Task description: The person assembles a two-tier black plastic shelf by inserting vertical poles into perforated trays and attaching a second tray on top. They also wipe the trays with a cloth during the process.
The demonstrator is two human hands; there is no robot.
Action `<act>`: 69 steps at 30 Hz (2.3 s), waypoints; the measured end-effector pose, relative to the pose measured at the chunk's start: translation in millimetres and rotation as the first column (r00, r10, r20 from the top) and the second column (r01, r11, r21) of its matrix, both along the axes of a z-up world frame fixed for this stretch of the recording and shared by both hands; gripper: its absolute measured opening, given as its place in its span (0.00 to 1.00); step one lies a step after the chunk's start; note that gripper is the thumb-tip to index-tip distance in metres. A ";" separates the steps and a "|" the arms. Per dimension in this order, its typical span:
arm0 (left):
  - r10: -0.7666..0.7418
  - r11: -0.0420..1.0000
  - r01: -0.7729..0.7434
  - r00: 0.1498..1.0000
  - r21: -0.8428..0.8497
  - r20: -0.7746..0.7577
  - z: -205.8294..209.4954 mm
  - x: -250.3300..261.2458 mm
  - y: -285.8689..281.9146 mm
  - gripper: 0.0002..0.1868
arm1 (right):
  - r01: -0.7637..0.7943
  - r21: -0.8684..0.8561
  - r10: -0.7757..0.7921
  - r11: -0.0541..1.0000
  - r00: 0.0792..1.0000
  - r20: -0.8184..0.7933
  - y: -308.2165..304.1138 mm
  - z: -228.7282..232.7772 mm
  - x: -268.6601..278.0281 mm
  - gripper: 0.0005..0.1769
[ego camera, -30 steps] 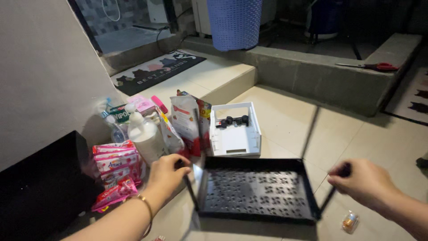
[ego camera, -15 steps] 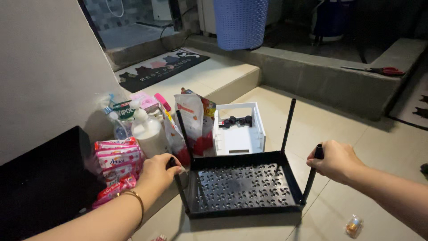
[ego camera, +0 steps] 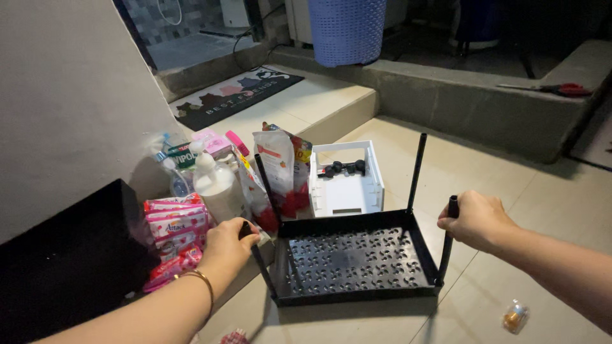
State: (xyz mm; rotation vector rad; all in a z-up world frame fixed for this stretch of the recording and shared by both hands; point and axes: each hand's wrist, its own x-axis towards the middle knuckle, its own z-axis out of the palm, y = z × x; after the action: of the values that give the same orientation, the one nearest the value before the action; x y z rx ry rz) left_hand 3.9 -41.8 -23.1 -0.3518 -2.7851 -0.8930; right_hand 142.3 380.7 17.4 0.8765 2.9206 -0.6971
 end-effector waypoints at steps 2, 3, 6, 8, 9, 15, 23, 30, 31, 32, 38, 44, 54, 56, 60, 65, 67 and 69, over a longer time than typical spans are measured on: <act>0.037 0.999 -0.036 0.999 -0.031 0.035 -4.6 0.0 0.9 0.11 | -0.003 0.015 0.003 1.000 1.000 -0.011 0.3 -3.7 2.6 0.10; 0.059 0.998 -0.057 0.997 -0.042 0.049 -5.6 -1.2 1.5 0.11 | 0.000 0.015 0.000 1.000 0.999 -0.040 1.3 -3.9 3.8 0.09; 0.016 0.996 -0.014 1.000 -0.085 0.018 -4.4 -8.7 -1.4 0.10 | 0.026 -0.025 -0.028 0.999 0.996 -0.090 1.7 -6.2 8.9 0.09; 0.049 0.989 -0.030 0.991 -0.147 0.128 -4.5 -17.5 -3.0 0.15 | 0.073 -0.095 -0.079 0.993 0.995 -0.057 3.9 -6.7 14.8 0.11; 0.074 0.983 -0.041 0.980 -0.179 0.185 -5.6 -18.2 -5.9 0.17 | 0.070 -0.124 -0.079 0.990 0.995 -0.067 1.8 -6.1 16.7 0.16; 0.228 0.936 -0.244 0.969 0.255 0.092 12.3 -17.6 -2.0 0.29 | 0.226 -0.129 -0.245 0.965 0.956 -0.158 -20.2 27.3 4.1 0.29; 0.175 0.681 -0.360 0.925 0.637 0.336 63.3 -26.5 20.4 0.14 | -0.116 -0.292 -0.058 0.949 0.847 -0.528 -83.4 64.3 -44.3 0.16; 0.164 0.543 -0.488 0.860 0.683 0.484 74.4 -28.1 -27.7 0.09 | -0.333 -0.346 0.173 0.877 0.892 -0.418 -198.2 80.3 -74.8 0.14; 0.186 0.526 -0.505 0.854 0.684 0.486 75.0 -26.6 -40.8 0.09 | -0.377 -0.344 0.207 0.860 0.874 -0.439 -215.0 82.9 -77.9 0.14; 0.208 0.509 -0.521 0.847 0.686 0.489 75.2 -25.2 -54.3 0.09 | -0.421 -0.342 0.240 0.840 0.855 -0.460 -232.3 84.8 -82.3 0.14; 0.281 0.436 -0.559 0.829 0.706 0.483 83.6 -18.6 -141.6 0.09 | -0.491 -0.499 0.315 0.714 0.862 -0.398 -322.5 80.1 -126.1 0.14; 0.372 0.399 -0.597 0.799 0.696 0.472 113.0 -6.8 -202.8 0.08 | -0.577 -0.590 0.427 0.565 0.816 -0.389 -400.7 66.4 -173.7 0.16; 0.533 0.355 -0.651 0.731 0.671 0.426 100.4 2.5 -289.1 0.09 | -0.555 -0.457 0.480 0.695 0.831 -0.280 -481.6 55.8 -205.2 0.16; 0.558 0.339 -0.657 0.717 0.673 0.418 89.1 8.8 -308.8 0.09 | -0.554 -0.487 0.475 0.675 0.832 -0.287 -491.3 49.7 -206.4 0.16; 0.688 0.302 -0.820 0.540 0.487 0.484 66.9 14.8 -344.7 0.15 | -0.526 -0.419 0.466 0.740 0.850 -0.245 -500.8 35.2 -213.8 0.16; 0.830 0.233 -0.918 0.360 0.322 0.425 43.4 19.1 -383.6 0.23 | -0.528 -0.122 0.451 0.840 0.806 -0.384 -509.9 19.3 -220.0 0.34; 0.835 0.211 -0.945 0.308 0.251 0.457 35.1 22.7 -398.4 0.27 | -0.447 0.027 0.416 0.894 0.808 -0.417 -513.2 14.1 -219.2 0.41; 0.826 0.194 -0.960 0.271 0.203 0.494 30.5 25.8 -410.3 0.26 | -0.305 0.072 0.308 0.950 0.862 -0.404 -514.6 10.9 -218.5 0.47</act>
State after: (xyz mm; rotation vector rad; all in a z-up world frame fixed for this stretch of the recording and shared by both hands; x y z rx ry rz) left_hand 29.7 -452.1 7.3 1.5167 -2.0859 -1.1929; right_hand -76.1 -133.9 28.3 0.2632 3.3098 -0.9438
